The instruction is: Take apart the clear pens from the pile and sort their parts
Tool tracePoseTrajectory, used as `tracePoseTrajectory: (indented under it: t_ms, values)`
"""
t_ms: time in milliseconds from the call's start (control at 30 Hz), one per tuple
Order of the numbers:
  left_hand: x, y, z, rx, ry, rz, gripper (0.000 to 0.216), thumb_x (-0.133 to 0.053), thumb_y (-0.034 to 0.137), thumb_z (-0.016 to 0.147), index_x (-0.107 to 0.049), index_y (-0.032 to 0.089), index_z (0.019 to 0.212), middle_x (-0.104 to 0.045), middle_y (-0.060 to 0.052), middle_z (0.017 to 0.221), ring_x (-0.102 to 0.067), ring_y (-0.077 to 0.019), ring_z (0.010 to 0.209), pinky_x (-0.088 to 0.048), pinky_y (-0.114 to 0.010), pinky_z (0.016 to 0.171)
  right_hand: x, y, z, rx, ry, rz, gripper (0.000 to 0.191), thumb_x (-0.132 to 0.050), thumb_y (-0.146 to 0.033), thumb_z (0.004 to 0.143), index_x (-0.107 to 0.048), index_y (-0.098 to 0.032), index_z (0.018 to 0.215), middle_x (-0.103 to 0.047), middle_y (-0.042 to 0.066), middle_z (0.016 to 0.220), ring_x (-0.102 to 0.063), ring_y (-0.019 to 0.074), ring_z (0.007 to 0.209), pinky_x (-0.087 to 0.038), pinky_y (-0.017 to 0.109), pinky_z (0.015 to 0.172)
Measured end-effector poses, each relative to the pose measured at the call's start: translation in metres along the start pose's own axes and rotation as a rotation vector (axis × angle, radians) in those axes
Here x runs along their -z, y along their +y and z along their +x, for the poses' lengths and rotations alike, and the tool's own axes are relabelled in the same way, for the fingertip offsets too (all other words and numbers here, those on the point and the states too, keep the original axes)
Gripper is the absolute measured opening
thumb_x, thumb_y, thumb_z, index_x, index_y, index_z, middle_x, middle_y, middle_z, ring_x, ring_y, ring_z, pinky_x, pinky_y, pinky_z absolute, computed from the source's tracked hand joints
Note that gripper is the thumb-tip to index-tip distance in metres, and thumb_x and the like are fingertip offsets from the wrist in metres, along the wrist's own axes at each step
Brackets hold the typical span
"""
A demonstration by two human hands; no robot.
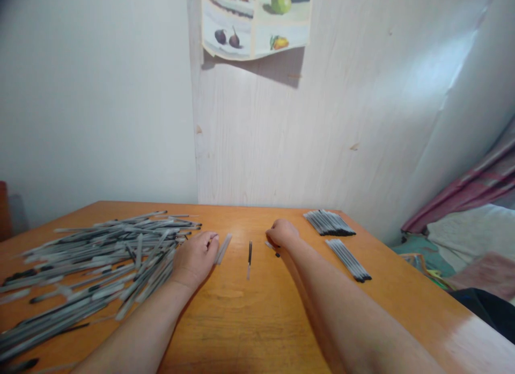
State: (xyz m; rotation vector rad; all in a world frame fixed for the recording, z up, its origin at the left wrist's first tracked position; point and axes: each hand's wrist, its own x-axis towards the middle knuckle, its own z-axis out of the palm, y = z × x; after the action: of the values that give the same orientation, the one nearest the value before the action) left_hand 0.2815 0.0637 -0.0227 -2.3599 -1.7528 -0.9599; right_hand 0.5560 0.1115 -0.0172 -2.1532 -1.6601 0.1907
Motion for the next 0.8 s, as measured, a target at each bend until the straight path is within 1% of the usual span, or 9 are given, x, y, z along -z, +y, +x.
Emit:
tracePoseTrajectory:
  t_ms: [67, 200, 267, 367, 433, 500, 567, 700, 800]
  values:
    - [-0.001, 0.0, 0.0, -0.005, 0.01, 0.002, 0.033, -0.037, 0.034, 0.095, -0.068, 0.023, 0.09, -0.07, -0.005, 0.091, -0.062, -0.0204, 0.085, -0.038, -0.03, 0.069, 0.003, 0.001, 0.0, 0.004, -0.034, -0.016, 0.021, -0.064, -0.028, 0.07, -0.065, -0.018, 0.052, -0.062, 0.006, 0.049, -0.058, 0.0165, 0.05, -0.035, 0.025, 0.049]
    - [-0.002, 0.0, 0.0, -0.012, 0.018, 0.008, 0.034, -0.037, 0.035, 0.095, -0.069, 0.023, 0.094, -0.07, -0.005, 0.094, -0.062, -0.0206, 0.087, -0.038, -0.03, 0.07, 0.011, 0.001, -0.008, 0.046, -0.024, -0.037, 0.02, -0.059, -0.031, 0.074, -0.069, -0.018, 0.063, -0.068, 0.007, 0.063, -0.061, 0.0175, 0.061, -0.033, 0.025, 0.052]
    - [-0.001, 0.001, 0.0, 0.002, 0.006, 0.015, 0.034, -0.037, 0.034, 0.095, -0.069, 0.023, 0.095, -0.07, -0.005, 0.095, -0.062, -0.0202, 0.088, -0.039, -0.03, 0.071, 0.015, 0.001, -0.016, 0.074, -0.056, -0.04, 0.017, -0.062, -0.032, 0.072, -0.069, -0.019, 0.064, -0.067, 0.005, 0.063, -0.06, 0.0172, 0.062, -0.033, 0.025, 0.052]
    - [-0.001, 0.002, 0.0, 0.014, -0.006, 0.026, 0.033, -0.038, 0.034, 0.095, -0.069, 0.022, 0.093, -0.07, -0.006, 0.094, -0.062, -0.0199, 0.088, -0.038, -0.03, 0.071, 0.016, 0.002, -0.027, 0.112, -0.163, -0.037, 0.011, -0.068, -0.031, 0.066, -0.069, -0.02, 0.062, -0.065, 0.003, 0.059, -0.059, 0.016, 0.058, -0.032, 0.025, 0.051]
    - [-0.001, 0.001, 0.0, 0.002, 0.0, 0.024, 0.033, -0.038, 0.034, 0.095, -0.069, 0.023, 0.092, -0.07, -0.005, 0.092, -0.062, -0.02, 0.086, -0.038, -0.03, 0.07, 0.014, 0.002, -0.03, 0.12, -0.204, -0.039, 0.009, -0.07, -0.029, 0.063, -0.069, -0.021, 0.062, -0.064, 0.002, 0.057, -0.058, 0.0154, 0.056, -0.032, 0.025, 0.05]
    - [-0.002, 0.0, 0.0, -0.014, 0.015, 0.015, 0.033, -0.038, 0.033, 0.095, -0.068, 0.023, 0.091, -0.07, -0.005, 0.09, -0.062, -0.0201, 0.085, -0.038, -0.03, 0.07, 0.01, 0.001, -0.03, 0.117, -0.188, -0.054, 0.009, -0.07, -0.029, 0.064, -0.069, -0.021, 0.062, -0.063, 0.002, 0.056, -0.057, 0.0151, 0.056, -0.032, 0.025, 0.051]
    - [-0.003, -0.001, 0.0, -0.021, 0.025, 0.005, 0.032, -0.038, 0.033, 0.095, -0.068, 0.023, 0.091, -0.07, -0.005, 0.091, -0.062, -0.0199, 0.085, -0.038, -0.029, 0.07, 0.007, -0.002, -0.027, 0.122, -0.144, -0.083, 0.011, -0.069, -0.031, 0.067, -0.068, -0.021, 0.062, -0.064, 0.003, 0.057, -0.057, 0.0153, 0.056, -0.031, 0.025, 0.052]
    - [-0.003, -0.001, 0.0, -0.025, 0.024, -0.01, 0.031, -0.038, 0.033, 0.095, -0.067, 0.023, 0.091, -0.07, -0.005, 0.092, -0.061, -0.0195, 0.086, -0.037, -0.029, 0.071, 0.001, -0.007, -0.018, 0.128, -0.04, -0.118, 0.014, -0.065, -0.034, 0.072, -0.068, -0.021, 0.068, -0.067, 0.005, 0.066, -0.058, 0.0166, 0.062, -0.031, 0.026, 0.054]
    - [-0.002, 0.0, 0.0, -0.027, 0.015, -0.012, 0.031, -0.038, 0.033, 0.095, -0.067, 0.023, 0.091, -0.069, -0.005, 0.091, -0.061, -0.0195, 0.086, -0.037, -0.029, 0.072, -0.003, -0.008, -0.014, 0.107, -0.009, -0.13, 0.017, -0.063, -0.037, 0.075, -0.068, -0.021, 0.071, -0.069, 0.006, 0.073, -0.059, 0.0177, 0.066, -0.031, 0.027, 0.056]
